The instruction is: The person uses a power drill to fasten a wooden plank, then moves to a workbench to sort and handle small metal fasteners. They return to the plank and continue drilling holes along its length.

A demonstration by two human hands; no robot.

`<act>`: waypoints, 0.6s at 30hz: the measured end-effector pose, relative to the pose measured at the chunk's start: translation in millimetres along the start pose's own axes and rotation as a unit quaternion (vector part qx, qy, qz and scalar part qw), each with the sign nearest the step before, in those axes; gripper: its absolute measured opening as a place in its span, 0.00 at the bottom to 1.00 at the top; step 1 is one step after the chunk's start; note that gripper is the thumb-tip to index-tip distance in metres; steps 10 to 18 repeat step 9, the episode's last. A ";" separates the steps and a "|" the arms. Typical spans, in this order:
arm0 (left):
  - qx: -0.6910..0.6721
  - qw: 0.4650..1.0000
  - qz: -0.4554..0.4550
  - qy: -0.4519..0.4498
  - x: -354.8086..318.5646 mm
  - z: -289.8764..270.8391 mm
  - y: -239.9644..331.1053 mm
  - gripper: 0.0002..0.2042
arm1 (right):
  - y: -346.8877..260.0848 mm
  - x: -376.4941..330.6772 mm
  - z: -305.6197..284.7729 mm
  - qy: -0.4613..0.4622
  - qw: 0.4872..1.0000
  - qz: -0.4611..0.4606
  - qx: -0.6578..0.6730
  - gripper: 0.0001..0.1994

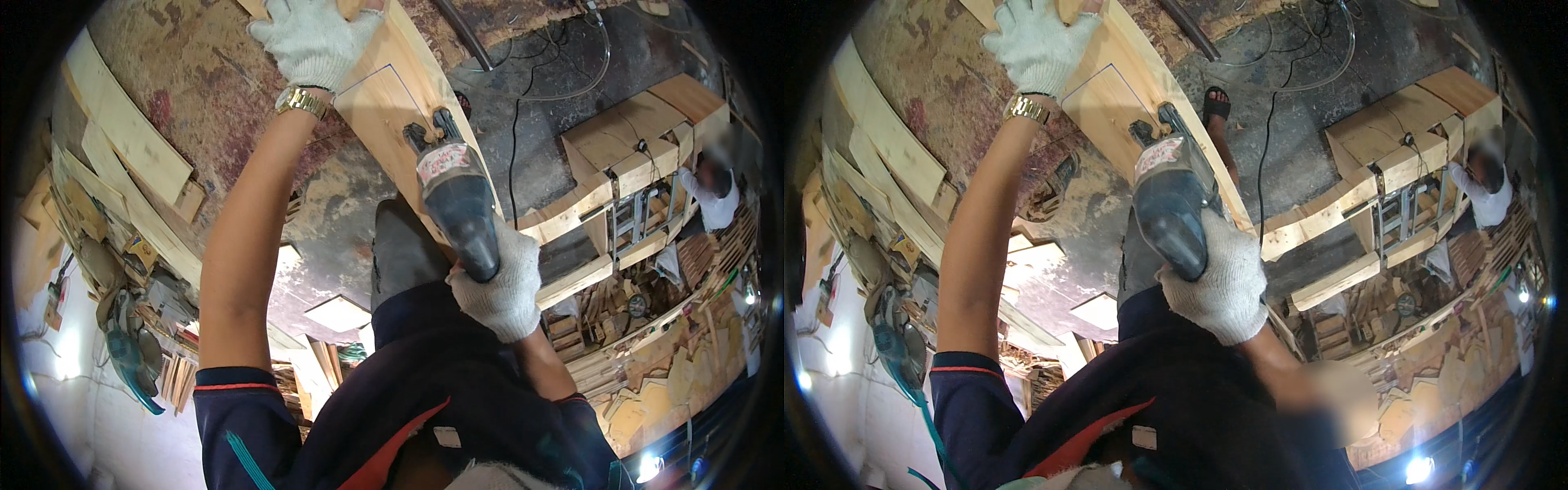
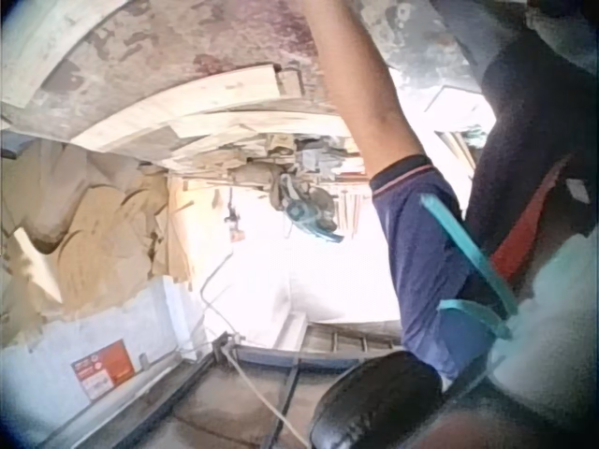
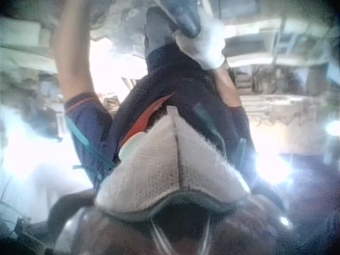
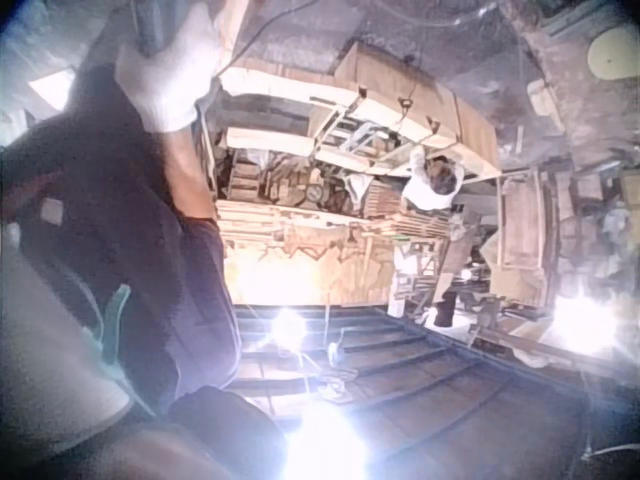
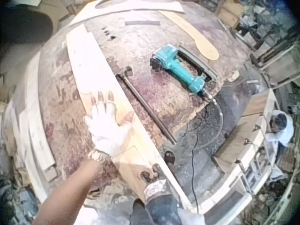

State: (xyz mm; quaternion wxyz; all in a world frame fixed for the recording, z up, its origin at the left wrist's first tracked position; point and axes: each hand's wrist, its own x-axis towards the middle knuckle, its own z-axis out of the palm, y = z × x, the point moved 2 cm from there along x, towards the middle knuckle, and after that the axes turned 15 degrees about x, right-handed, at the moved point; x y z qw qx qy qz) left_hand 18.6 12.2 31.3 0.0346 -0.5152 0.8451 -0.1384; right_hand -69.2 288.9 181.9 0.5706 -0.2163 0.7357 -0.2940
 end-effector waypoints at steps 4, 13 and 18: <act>0.008 0.999 -0.034 0.015 -9.1 -4.0 -10.0 0.36 | -7.2 -2.6 -3.6 -0.019 1.000 0.009 -0.020 0.21; -0.004 0.999 -0.033 -0.006 -4.1 -11.3 -3.3 0.38 | -6.8 1.3 -0.7 -0.011 1.000 -0.013 -0.009 0.21; -0.004 0.999 -0.033 -0.006 -4.1 -11.3 -3.3 0.38 | -6.8 1.3 -0.7 -0.011 1.000 -0.013 -0.009 0.21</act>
